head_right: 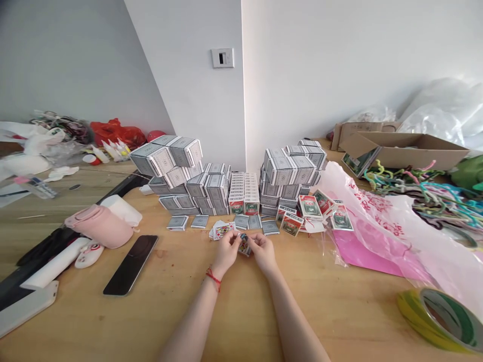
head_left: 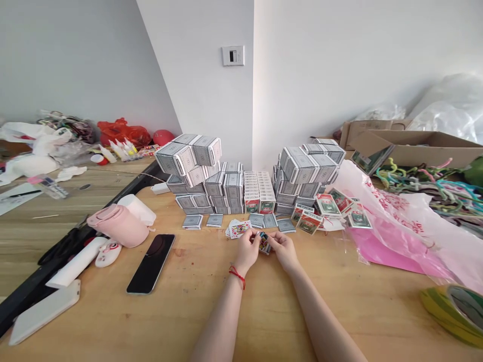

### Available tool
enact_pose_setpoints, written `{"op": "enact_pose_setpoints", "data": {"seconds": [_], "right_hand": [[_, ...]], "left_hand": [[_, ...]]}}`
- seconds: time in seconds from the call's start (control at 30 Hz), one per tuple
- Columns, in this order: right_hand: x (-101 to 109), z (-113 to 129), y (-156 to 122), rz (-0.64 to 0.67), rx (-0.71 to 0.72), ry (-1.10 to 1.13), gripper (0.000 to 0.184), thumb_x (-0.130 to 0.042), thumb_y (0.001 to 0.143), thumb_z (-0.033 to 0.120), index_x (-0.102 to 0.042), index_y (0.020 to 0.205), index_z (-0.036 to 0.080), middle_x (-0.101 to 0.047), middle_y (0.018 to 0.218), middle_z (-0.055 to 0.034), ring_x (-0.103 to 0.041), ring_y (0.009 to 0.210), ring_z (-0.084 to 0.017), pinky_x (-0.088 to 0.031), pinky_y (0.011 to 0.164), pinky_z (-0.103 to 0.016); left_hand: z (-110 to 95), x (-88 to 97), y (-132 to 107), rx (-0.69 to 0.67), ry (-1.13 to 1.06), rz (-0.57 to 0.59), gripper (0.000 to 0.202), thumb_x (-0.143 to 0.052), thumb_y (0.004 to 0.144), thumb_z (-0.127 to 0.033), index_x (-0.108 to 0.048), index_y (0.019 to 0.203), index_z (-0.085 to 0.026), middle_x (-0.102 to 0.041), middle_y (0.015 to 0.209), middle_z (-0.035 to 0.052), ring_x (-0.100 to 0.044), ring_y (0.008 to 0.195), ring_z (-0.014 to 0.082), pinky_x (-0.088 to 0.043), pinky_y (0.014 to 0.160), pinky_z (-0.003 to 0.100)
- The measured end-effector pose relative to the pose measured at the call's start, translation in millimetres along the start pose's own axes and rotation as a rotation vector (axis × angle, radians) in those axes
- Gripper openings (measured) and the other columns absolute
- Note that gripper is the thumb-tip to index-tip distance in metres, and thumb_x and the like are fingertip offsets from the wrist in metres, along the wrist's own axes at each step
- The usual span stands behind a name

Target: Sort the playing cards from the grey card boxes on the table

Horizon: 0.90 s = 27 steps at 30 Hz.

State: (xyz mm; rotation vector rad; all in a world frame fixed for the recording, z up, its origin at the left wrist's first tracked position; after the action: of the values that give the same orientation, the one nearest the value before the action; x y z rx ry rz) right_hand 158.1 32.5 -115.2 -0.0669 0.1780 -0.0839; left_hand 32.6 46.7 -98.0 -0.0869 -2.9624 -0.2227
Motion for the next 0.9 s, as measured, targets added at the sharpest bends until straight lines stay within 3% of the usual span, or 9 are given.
{"op": "enact_pose_setpoints", "data": {"seconds": [0.27,0.9], "right_hand": [[1.1,-3.6,2.7,-0.039,0.045,-0.115,0.042,-0.063,0.062,0.055,-0.062,0.075,0.015,-0.064,0.062,-0.0054,-0.056,0.054,-0.016,-0.042,0.049,-0.026],[-0.2,-2.6,4.9,0.025,0.068,-0.012,0.035,-0.064,0.063,0.051,-0.059,0.075,0.018,-0.061,0.065,-0.0032,-0.054,0.057,-0.016,-0.046,0.054,-0.028]], "left_hand": [[-2.4,-1.5,-0.1,0.013,-0.031,-0.046,0.018,-0.052,0.074,-0.033,-0.051,0.07,-0.015,-0.053,0.066,0.0008,-0.049,0.06,0.0112,-0.039,0.056,0.022],[4.7,-0.2,3.8,0.081,-0.178,-0.041,0.021,-0.058,0.069,-0.034,-0.06,0.073,-0.014,-0.062,0.073,0.0043,-0.054,0.069,0.0143,-0.042,0.063,0.025]]}}
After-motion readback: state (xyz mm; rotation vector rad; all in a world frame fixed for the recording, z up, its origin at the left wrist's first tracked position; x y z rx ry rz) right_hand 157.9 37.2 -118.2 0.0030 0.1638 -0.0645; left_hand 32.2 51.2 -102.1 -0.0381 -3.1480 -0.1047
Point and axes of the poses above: each hand's wrist, its own y-axis towards the middle knuckle, its own x-axis out of the back of the hand, z = x × y, the point moved 5 cm from there along y, towards the middle knuckle
